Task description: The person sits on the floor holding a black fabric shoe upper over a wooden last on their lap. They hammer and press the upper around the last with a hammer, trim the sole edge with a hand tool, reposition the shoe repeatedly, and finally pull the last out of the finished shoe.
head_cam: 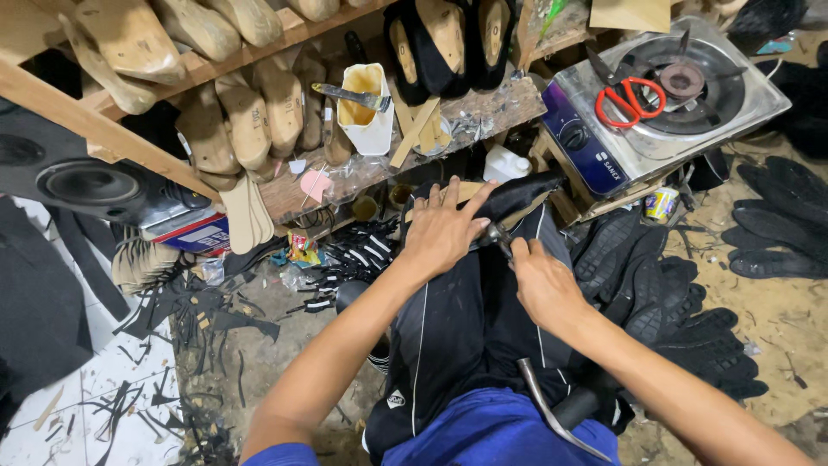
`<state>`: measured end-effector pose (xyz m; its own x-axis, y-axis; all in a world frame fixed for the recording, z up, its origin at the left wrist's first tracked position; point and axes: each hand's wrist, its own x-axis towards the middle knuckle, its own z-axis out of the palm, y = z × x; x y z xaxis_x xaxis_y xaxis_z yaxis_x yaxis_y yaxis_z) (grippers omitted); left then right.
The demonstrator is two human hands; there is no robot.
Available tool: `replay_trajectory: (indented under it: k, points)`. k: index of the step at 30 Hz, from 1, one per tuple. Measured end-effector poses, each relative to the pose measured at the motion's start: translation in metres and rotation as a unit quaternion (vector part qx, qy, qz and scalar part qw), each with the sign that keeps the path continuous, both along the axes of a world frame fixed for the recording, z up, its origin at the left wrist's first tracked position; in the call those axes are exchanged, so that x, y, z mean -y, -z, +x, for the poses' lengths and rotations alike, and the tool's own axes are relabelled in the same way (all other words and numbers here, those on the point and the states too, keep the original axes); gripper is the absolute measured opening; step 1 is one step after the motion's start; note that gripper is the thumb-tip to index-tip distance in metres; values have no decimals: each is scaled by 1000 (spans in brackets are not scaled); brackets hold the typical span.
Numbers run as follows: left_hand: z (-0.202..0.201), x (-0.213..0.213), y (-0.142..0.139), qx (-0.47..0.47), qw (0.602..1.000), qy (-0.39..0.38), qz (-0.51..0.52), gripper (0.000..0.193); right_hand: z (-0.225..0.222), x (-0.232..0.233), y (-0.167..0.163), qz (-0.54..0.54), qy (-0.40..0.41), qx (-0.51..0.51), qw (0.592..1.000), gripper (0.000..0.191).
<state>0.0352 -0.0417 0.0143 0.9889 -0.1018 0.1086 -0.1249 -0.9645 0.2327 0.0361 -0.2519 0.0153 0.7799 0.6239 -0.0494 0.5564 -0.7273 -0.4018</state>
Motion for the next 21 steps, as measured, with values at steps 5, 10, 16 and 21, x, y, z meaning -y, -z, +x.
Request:
replay_trajectory:
  k: [5,10,16,21]
  points:
    - [0,6,1,8,999,9,40,71,10,-1,-23,-126,2,55,991,41]
    - [-1,7,-7,12,999,12,51,72,14,12,-25,-20,13,46,999,45]
    - [0,6,-14,-7,1000,0,-13,62,12,10,-11,-32,-19,151,988,37]
    - [9,19,-4,56,997,26,35,61,20,21,-20,-94,-35,182,978,39]
